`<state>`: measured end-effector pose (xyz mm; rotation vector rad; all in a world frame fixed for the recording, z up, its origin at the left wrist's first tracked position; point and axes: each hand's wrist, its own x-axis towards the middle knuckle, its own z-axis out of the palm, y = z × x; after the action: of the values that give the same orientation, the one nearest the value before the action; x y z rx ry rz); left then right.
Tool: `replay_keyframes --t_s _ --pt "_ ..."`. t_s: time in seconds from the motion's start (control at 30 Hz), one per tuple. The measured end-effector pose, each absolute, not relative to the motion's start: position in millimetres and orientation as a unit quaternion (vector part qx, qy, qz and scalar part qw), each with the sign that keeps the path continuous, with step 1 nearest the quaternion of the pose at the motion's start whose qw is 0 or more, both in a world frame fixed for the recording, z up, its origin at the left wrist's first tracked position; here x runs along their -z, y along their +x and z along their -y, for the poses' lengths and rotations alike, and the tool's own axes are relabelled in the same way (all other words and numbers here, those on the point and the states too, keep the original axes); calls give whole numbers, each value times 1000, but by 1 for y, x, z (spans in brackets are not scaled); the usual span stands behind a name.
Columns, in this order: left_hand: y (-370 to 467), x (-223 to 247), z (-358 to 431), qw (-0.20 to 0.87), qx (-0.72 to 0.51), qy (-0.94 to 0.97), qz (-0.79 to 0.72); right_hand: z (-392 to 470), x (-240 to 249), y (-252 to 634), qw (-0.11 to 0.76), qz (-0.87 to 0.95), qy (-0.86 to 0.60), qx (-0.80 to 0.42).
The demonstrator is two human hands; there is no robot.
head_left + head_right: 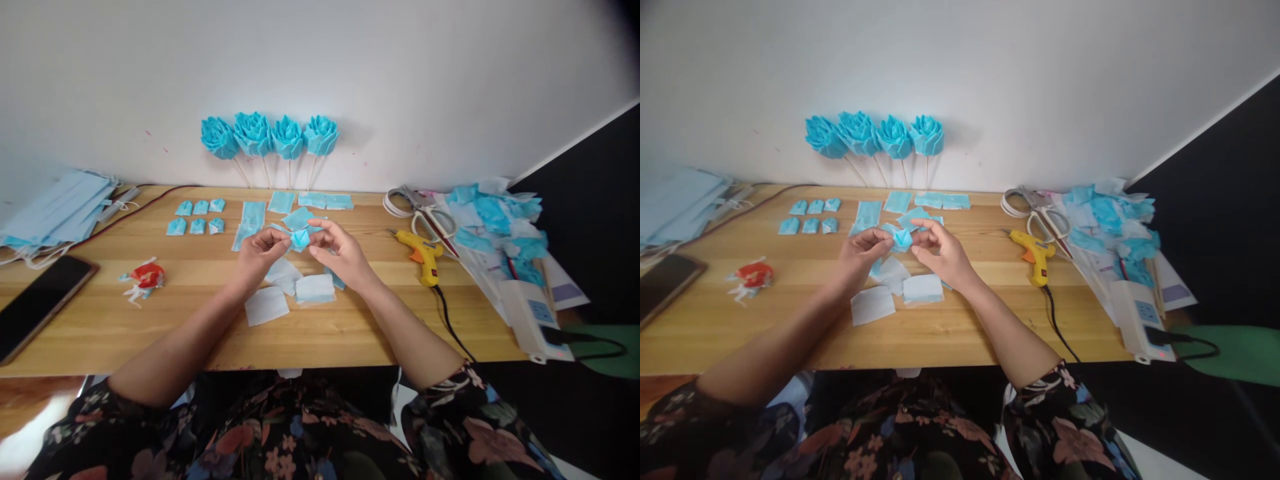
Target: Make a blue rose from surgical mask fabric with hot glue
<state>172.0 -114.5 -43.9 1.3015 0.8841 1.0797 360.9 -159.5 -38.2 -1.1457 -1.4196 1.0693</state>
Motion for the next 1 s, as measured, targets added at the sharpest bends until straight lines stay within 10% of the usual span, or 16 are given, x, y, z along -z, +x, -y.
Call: replay_keyframes --t_s 1.0 --pt "174 40 123 597 -337 624 -375 156 41 360 537 563 -473 -414"
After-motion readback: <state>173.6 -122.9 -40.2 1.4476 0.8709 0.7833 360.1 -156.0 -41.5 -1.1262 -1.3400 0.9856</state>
